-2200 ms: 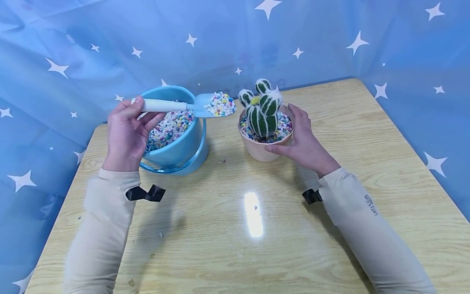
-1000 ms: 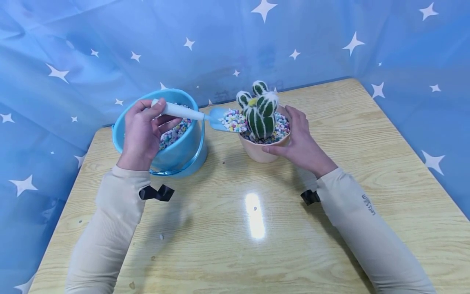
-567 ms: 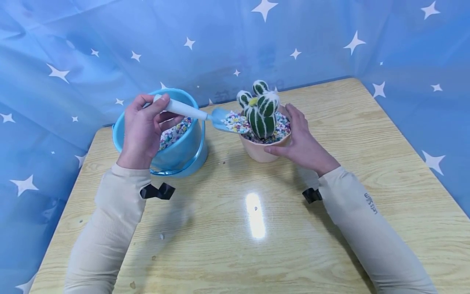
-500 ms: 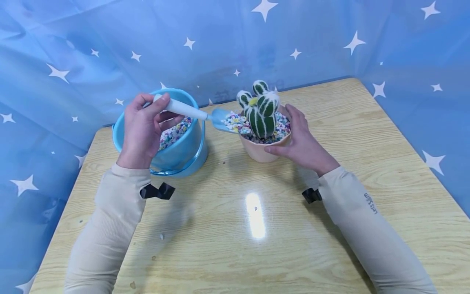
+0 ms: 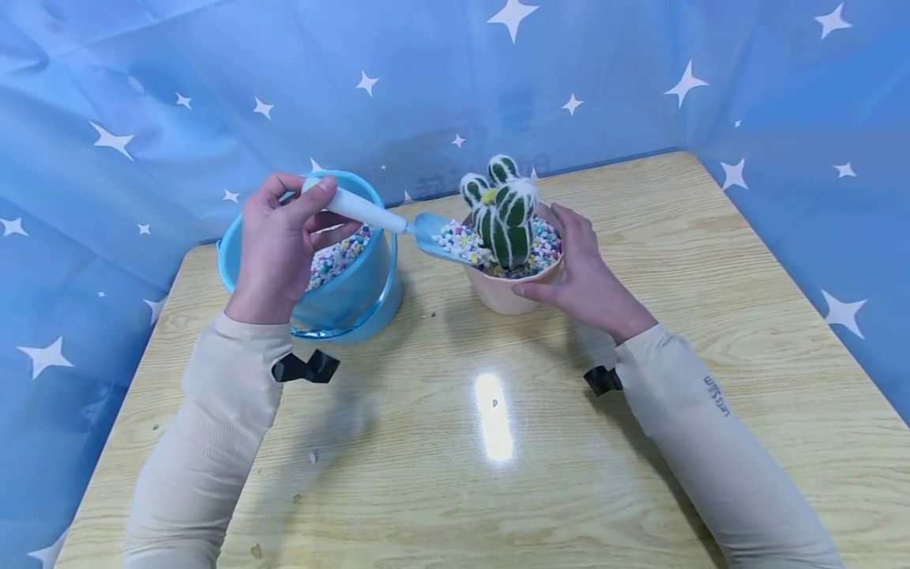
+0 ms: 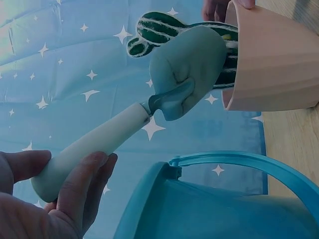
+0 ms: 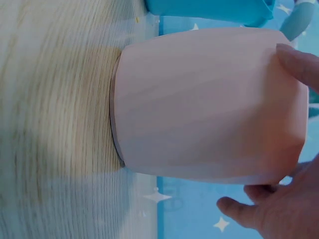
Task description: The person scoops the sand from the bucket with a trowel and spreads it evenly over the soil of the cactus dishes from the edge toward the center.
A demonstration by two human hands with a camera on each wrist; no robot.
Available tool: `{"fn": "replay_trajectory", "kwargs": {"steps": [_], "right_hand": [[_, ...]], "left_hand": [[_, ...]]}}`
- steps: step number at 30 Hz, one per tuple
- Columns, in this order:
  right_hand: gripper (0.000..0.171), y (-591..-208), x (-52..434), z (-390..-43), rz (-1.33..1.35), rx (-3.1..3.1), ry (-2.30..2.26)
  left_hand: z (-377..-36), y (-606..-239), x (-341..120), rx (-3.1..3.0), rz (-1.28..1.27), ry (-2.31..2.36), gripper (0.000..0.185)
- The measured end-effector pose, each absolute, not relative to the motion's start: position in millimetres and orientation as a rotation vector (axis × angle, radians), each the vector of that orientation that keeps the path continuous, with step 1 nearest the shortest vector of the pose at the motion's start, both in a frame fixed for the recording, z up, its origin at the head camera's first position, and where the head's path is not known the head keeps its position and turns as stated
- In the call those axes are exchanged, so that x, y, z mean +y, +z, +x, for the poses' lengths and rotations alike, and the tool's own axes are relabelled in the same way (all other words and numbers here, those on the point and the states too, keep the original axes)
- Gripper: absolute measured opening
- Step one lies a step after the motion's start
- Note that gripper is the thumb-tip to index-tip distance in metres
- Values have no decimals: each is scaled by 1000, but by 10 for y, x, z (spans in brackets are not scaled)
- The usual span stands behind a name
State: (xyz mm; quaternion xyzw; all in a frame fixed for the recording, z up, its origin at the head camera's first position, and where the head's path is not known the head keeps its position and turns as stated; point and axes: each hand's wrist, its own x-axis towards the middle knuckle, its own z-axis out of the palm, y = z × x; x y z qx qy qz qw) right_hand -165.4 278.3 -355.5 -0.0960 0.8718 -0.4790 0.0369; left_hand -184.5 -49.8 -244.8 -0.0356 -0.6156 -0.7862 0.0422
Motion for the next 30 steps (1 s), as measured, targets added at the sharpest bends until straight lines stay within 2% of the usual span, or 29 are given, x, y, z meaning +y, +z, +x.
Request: {"fn": "replay_trajectory", "kwargs": {"steps": [30], "right_hand": [[126, -3538, 2805, -1645, -223, 2662, -1412]], "left_hand": [[-1813, -2356, -410, -1969, -179, -2332, 21]]}}
